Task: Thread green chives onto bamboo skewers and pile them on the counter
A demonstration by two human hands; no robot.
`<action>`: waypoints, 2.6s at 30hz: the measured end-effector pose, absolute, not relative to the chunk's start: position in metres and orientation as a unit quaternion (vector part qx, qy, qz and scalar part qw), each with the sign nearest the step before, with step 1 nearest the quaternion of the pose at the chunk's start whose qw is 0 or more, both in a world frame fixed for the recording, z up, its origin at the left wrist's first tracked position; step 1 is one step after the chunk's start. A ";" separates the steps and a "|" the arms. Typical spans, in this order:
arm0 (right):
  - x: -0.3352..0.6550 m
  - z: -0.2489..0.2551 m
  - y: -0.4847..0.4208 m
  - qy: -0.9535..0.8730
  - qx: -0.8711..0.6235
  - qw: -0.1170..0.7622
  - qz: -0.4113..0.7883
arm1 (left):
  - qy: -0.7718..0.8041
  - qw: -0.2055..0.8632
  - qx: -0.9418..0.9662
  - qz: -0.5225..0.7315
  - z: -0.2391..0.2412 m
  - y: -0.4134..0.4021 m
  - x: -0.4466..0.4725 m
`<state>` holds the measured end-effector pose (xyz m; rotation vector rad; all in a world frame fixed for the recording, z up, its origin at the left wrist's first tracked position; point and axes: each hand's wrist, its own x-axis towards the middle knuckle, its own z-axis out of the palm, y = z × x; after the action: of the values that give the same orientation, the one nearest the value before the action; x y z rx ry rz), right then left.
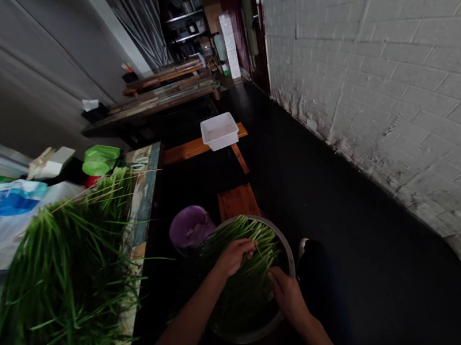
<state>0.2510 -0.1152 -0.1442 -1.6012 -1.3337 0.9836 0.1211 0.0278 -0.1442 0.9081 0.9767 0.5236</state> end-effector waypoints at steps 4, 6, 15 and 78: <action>0.249 -0.146 -0.114 -0.530 -0.641 0.402 0.383 | 0.440 0.769 0.392 0.248 -0.140 0.026 0.121; 0.248 -0.144 -0.113 -0.527 -0.642 0.403 0.383 | 0.439 0.773 0.382 0.254 -0.138 0.025 0.121; 0.247 -0.143 -0.113 -0.530 -0.645 0.405 0.372 | 0.451 0.773 0.359 0.266 -0.133 0.024 0.121; 0.265 -0.151 -0.109 -0.549 -0.631 0.395 0.380 | 0.403 0.746 0.529 0.032 -0.124 0.029 0.113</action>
<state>0.2652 -0.1089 -0.1507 -1.5995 -1.3932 0.9643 0.1133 0.0288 -0.1243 1.1567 0.8818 0.0696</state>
